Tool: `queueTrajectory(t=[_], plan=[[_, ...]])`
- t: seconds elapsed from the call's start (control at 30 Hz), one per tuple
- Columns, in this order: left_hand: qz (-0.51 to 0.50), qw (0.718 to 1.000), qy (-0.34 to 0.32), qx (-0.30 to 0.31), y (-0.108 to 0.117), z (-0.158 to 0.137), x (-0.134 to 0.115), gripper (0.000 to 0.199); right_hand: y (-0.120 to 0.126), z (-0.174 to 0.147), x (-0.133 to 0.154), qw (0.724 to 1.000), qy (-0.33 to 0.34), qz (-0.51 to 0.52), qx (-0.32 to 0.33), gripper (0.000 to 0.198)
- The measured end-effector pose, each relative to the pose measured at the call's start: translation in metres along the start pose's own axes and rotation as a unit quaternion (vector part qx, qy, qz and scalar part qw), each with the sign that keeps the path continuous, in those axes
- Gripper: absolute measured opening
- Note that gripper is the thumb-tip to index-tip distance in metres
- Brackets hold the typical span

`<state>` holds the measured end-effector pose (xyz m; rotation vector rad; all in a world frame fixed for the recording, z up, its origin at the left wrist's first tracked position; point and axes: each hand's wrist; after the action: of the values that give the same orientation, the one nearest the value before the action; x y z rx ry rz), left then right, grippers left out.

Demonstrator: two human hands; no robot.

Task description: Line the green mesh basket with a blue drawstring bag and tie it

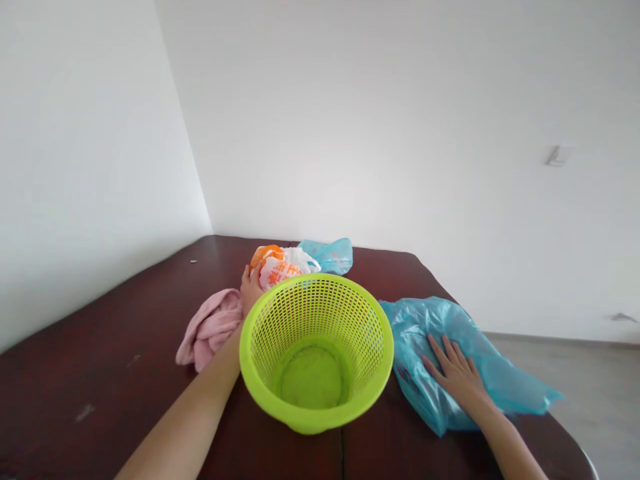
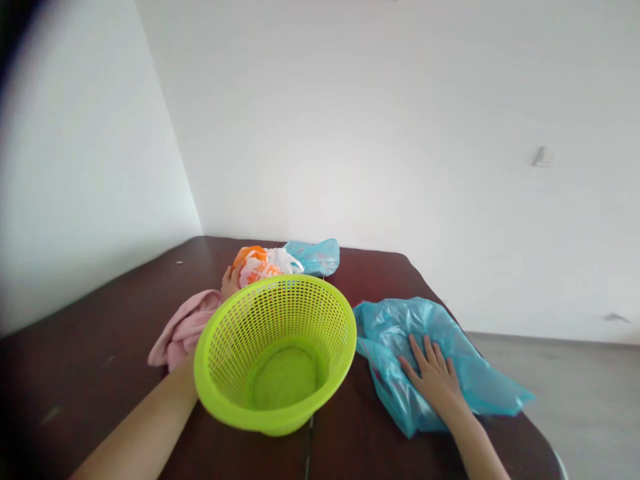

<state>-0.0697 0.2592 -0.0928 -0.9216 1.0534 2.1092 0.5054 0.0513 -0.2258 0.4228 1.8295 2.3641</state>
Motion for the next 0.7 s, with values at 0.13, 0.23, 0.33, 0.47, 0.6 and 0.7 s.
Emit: queueTrajectory(t=[0.13, 0.23, 0.33, 0.47, 0.6, 0.7], plan=[[0.158, 0.987, -0.028, 0.029, -0.009, -0.009, 0.005, 0.067, -0.002, -0.013, 0.009, 0.998, -0.019, -0.049, 0.02, 0.093], [0.219, 0.973, -0.062, 0.019, -0.007, -0.013, 0.007, 0.069, 0.004, -0.015, 0.014, 0.998, -0.025, -0.053, 0.024, 0.09], [0.276, 0.956, -0.097, 0.005, -0.001, -0.014, 0.014, 0.069, 0.004, -0.014, 0.012, 0.999, -0.021, -0.043, 0.017, 0.089], [0.297, 0.945, -0.132, 0.048, 0.004, -0.016, 0.026, 0.067, -0.001, -0.011, 0.007, 0.999, -0.02, -0.033, 0.014, 0.088], [0.272, 0.946, -0.157, 0.083, 0.004, -0.019, 0.029, 0.072, 0.001, -0.013, 0.008, 0.999, -0.023, -0.039, 0.016, 0.09], [0.234, 0.953, -0.172, 0.082, 0.004, -0.019, 0.021, 0.067, 0.002, -0.018, 0.012, 0.999, -0.025, -0.04, 0.019, 0.094]])
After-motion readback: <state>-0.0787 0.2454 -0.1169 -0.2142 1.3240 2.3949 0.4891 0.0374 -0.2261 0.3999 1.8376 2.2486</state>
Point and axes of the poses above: each hand's wrist, its own z-axis towards the middle knuckle, its own y-axis out of the back of the hand, x = y × z, and after that the axes turned 2 degrees about -x, right-handed
